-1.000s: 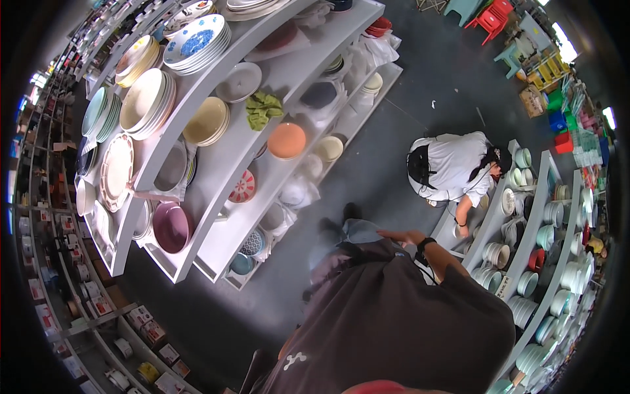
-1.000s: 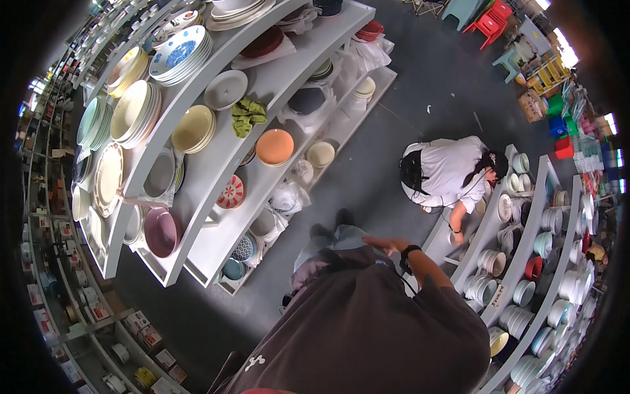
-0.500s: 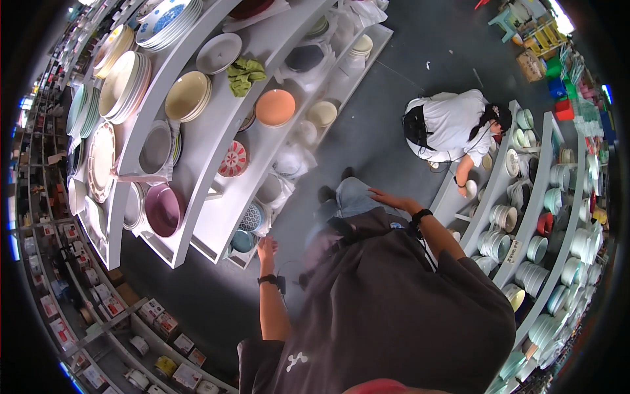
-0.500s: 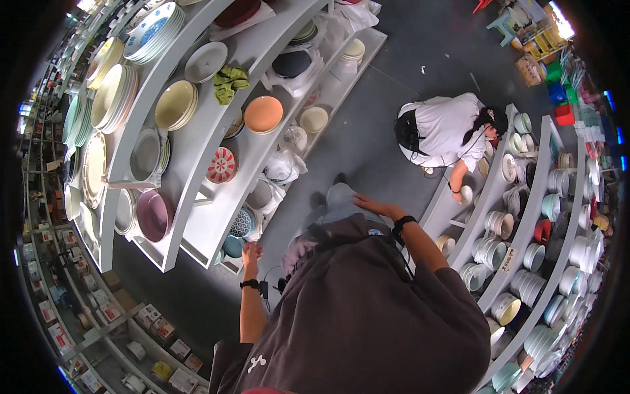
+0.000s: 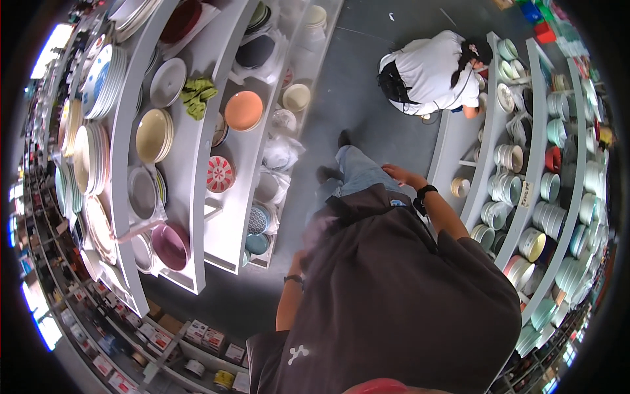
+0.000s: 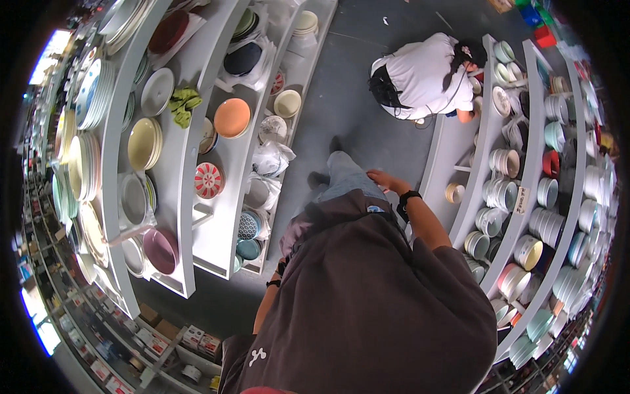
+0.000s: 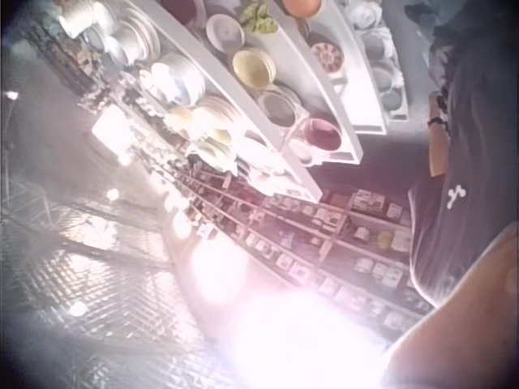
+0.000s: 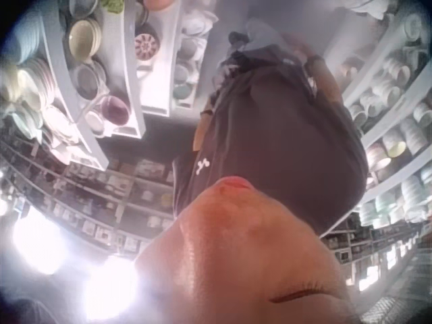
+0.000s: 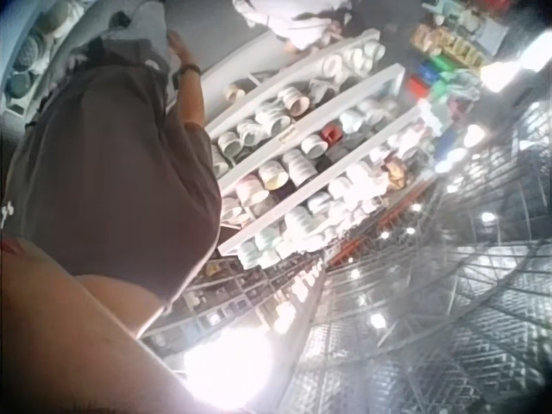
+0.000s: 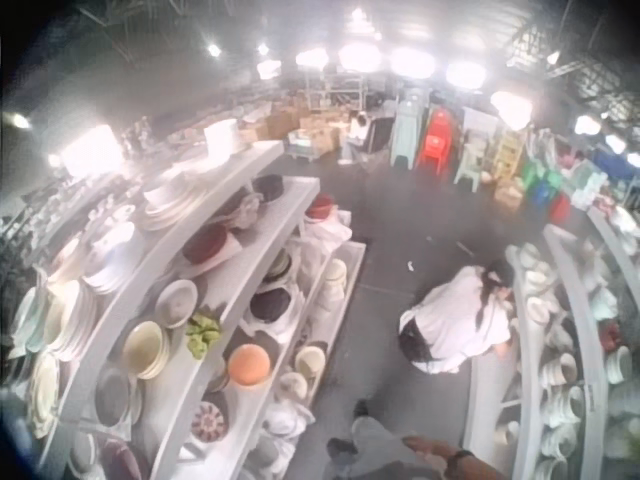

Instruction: The person wipes down various shelves and decorative plates using a cloth, then uses the cloth to clean the inside of a large pot located on a lower storage rack.

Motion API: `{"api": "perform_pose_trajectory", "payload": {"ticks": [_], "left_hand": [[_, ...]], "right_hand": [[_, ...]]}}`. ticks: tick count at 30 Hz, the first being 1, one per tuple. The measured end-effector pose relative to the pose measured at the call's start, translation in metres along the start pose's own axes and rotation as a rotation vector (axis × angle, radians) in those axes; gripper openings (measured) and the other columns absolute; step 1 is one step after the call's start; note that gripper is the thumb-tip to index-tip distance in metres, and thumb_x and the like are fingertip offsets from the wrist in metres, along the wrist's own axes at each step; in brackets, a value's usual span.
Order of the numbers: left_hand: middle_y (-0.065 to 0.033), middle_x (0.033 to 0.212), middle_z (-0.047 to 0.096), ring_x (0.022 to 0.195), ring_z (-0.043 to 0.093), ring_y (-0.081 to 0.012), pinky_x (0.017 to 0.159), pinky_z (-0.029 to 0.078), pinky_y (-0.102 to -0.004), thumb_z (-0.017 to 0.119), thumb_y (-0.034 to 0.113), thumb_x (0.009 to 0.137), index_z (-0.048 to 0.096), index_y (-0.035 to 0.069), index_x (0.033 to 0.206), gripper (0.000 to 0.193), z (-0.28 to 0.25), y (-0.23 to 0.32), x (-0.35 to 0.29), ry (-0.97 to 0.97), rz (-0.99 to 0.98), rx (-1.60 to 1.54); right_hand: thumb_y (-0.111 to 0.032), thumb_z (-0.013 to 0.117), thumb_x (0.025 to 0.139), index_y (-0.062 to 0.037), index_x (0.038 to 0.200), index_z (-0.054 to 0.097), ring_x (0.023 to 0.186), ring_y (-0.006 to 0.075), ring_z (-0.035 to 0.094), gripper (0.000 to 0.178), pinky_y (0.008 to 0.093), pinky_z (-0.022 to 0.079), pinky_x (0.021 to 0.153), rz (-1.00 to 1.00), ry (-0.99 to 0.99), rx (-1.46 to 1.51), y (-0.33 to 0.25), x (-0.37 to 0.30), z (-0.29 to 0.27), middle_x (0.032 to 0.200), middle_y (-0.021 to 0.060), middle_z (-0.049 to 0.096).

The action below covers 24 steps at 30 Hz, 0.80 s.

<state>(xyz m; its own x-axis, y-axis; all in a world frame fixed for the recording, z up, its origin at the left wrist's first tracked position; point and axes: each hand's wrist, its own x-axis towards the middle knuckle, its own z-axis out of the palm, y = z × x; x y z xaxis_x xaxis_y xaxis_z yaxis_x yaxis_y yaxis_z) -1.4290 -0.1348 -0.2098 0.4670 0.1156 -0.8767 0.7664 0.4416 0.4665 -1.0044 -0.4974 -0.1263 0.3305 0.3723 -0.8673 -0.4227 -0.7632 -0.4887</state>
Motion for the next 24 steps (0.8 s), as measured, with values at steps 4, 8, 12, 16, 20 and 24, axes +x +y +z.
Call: {"api": "perform_pose_trajectory", "payload": {"ticks": [4,8,12,16,20,24], "left_hand": [[-0.0136,0.077,0.061,0.073,0.063,-0.0299,0.064,0.051,-0.0378,0.055,0.022,0.085,0.066,0.007,0.082,0.019,-0.031,0.031,0.041,0.002,0.531,1.269],[-0.0095,0.079,0.062,0.070,0.064,-0.0234,0.059,0.051,-0.0325,0.054,0.022,0.089,0.062,0.008,0.094,0.017,0.001,0.129,0.029,0.088,0.208,0.463],[-0.0055,0.081,0.064,0.067,0.065,-0.0168,0.053,0.050,-0.0273,0.052,0.021,0.092,0.057,0.009,0.107,0.020,0.029,0.218,0.037,0.124,0.220,0.254],[-0.0073,0.081,0.066,0.064,0.065,-0.0158,0.053,0.050,-0.0250,0.050,0.025,0.095,0.058,0.007,0.110,0.024,0.047,0.267,0.048,0.134,0.235,0.266],[-0.0067,0.079,0.065,0.059,0.062,-0.0145,0.050,0.048,-0.0249,0.053,0.026,0.093,0.061,0.005,0.104,0.025,0.056,0.289,0.057,0.195,0.152,0.332],[-0.0047,0.080,0.064,0.069,0.059,-0.0109,0.061,0.047,-0.0257,0.053,0.025,0.092,0.064,0.003,0.098,0.025,0.067,0.304,0.051,0.077,0.428,0.650]], "right_hand": [[-0.043,0.042,0.095,-0.0184,0.135,0.049,0.116,0.0293,0.053,0.048,0.0486,0.055,0.076,0.126,0.065,0.070,0.065,0.024,0.001,0.134,0.0105,0.051],[-0.038,0.047,0.091,-0.0164,0.111,0.060,0.075,0.0155,0.062,0.032,0.0343,0.052,0.060,0.271,0.159,0.034,0.096,0.044,0.000,0.090,0.0008,0.065],[-0.034,0.048,0.089,-0.0151,0.105,0.059,0.070,0.0155,0.062,0.027,0.0326,0.051,0.059,0.272,0.142,0.026,0.064,0.041,-0.022,0.081,0.0013,0.064],[-0.029,0.047,0.088,-0.0122,0.094,0.060,0.063,0.0152,0.060,0.022,0.0318,0.048,0.054,0.178,0.123,0.153,0.046,0.077,-0.052,0.075,0.0026,0.064],[-0.030,0.045,0.090,-0.0111,0.089,0.060,0.059,0.0133,0.055,0.024,0.0299,0.043,0.049,0.030,0.191,0.184,0.005,0.101,-0.082,0.073,0.0032,0.060],[-0.032,0.046,0.090,-0.0073,0.086,0.060,0.055,0.0144,0.056,0.028,0.0298,0.043,0.046,-0.043,0.239,0.161,0.006,0.153,-0.109,0.071,0.0060,0.062]]}}
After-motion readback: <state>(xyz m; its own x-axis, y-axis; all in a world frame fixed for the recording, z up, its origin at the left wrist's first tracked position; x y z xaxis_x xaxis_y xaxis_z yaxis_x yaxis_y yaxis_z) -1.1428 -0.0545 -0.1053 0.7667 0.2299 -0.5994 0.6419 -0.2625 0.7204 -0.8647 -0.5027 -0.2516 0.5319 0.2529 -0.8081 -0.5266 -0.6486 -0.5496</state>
